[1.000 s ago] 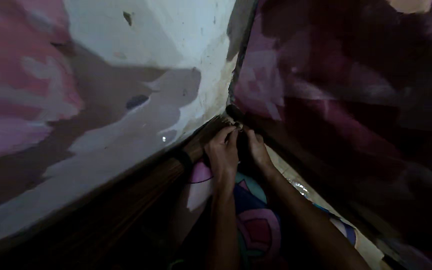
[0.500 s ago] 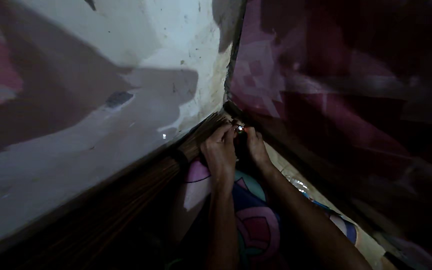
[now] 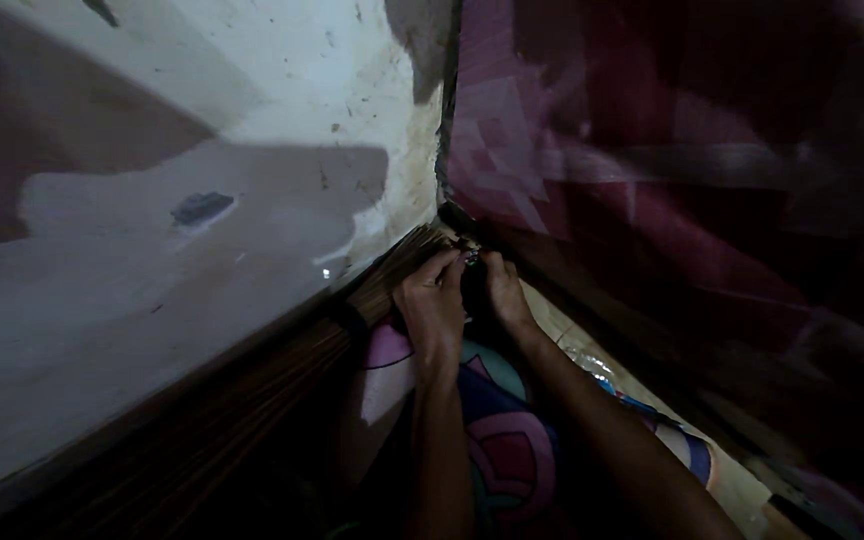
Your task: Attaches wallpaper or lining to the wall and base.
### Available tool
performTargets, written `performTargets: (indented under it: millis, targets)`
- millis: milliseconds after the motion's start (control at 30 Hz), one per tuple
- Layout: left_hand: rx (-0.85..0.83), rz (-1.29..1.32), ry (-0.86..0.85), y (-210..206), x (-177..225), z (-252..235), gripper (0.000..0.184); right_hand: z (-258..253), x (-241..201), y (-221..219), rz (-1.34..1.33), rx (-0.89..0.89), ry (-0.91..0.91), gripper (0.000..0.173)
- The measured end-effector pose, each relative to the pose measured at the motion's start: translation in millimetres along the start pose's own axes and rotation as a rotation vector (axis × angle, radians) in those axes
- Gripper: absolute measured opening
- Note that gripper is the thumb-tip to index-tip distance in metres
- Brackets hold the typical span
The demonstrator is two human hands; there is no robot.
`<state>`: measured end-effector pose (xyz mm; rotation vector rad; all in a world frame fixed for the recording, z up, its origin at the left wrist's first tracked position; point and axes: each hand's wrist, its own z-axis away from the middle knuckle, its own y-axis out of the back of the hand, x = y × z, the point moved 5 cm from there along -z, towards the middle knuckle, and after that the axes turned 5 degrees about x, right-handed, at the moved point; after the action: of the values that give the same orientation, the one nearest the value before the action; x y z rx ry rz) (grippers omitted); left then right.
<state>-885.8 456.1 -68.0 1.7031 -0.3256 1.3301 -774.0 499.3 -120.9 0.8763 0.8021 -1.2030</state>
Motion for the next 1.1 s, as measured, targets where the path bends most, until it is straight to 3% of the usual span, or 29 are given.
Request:
performTargets:
  millis: [1100]
  targets:
    - [0.029, -0.002, -0.020, -0.4, 1.3, 0.3, 0.010, -2.6, -1.9, 0.9, 0.093, 0.007, 0.060, 0.053]
